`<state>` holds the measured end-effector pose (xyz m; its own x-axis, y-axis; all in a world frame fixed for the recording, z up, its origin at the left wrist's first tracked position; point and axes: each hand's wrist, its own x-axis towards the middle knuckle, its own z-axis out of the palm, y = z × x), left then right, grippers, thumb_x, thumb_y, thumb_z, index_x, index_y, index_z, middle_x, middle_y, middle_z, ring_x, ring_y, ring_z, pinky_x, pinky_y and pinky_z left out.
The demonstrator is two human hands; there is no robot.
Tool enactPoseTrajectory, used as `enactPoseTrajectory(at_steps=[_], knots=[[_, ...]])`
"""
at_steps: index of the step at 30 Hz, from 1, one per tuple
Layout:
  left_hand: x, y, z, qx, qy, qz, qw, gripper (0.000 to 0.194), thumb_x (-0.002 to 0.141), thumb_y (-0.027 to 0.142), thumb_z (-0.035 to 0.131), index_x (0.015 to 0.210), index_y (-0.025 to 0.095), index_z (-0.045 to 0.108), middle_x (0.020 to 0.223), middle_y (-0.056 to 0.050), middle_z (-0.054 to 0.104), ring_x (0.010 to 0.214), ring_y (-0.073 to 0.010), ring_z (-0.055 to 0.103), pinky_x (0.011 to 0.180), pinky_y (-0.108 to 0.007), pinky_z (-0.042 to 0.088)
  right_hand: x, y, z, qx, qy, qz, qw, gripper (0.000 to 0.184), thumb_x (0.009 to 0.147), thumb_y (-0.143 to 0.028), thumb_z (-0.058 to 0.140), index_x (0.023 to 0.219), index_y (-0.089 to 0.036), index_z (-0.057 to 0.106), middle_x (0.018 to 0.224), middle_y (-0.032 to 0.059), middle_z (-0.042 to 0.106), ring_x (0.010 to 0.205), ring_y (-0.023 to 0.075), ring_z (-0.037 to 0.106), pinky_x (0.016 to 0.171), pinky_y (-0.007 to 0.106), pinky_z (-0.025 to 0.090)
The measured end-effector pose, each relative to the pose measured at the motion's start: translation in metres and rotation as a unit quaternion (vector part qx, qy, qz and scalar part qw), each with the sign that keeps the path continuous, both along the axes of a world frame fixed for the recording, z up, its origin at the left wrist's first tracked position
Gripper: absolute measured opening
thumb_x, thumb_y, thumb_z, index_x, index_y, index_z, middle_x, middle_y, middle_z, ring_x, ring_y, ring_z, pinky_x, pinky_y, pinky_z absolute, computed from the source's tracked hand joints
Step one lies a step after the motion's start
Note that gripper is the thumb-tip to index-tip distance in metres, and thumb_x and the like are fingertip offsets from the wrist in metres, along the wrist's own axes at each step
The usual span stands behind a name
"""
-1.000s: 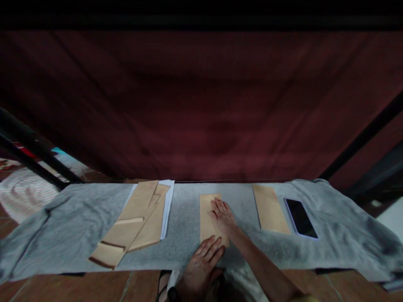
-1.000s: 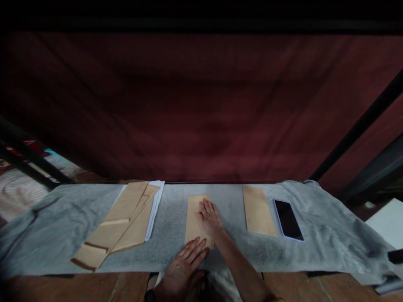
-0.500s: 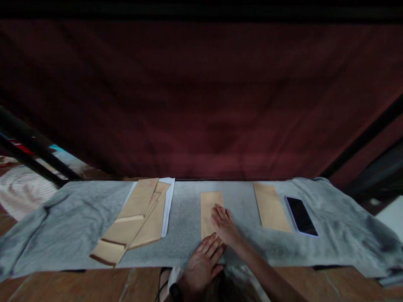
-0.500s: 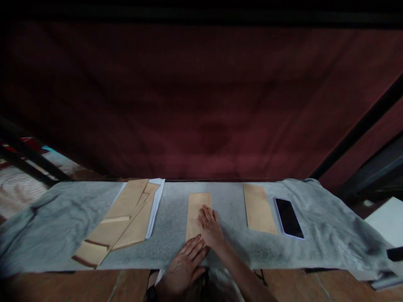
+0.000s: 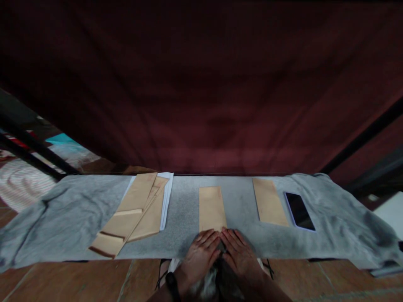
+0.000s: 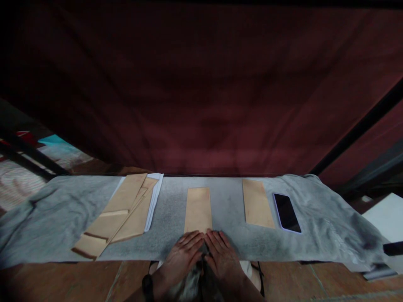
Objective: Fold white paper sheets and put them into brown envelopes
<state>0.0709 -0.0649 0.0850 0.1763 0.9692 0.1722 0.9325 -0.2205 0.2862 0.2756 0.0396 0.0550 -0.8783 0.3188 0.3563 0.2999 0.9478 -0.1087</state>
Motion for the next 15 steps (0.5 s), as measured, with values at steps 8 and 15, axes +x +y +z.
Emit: enactPoseTrajectory(at_steps=[8,15], knots=[[-0.005,0.083,-0.012,0.014,0.026,0.072,0.997,0.053,0.103,0.046,0.041,0.148,0.018,0.045,0.159,-0.011,0.043,0.149,-0.0244,0.035,0.121,-0.048,0.033,-0.005,-0.002,-0.01,-0.011,0.024,-0.027,0.999,0.051,0.098,-0.026,0.052,0.148,-0.02,0.049,0.147,0.008,0.057,0.135,0.0218,0.054,0.116,0.043,0.041],[-0.014,0.136,-0.025,0.001,0.031,0.131,0.991,0.065,0.104,0.053,0.028,0.154,0.012,0.035,0.164,-0.014,0.032,0.153,-0.0267,0.024,0.125,-0.05,0.02,-0.004,-0.003,-0.002,-0.039,-0.002,-0.023,0.999,0.057,0.099,-0.026,0.05,0.154,-0.02,0.038,0.154,0.0075,0.049,0.141,0.0225,0.046,0.118,0.045,0.04]])
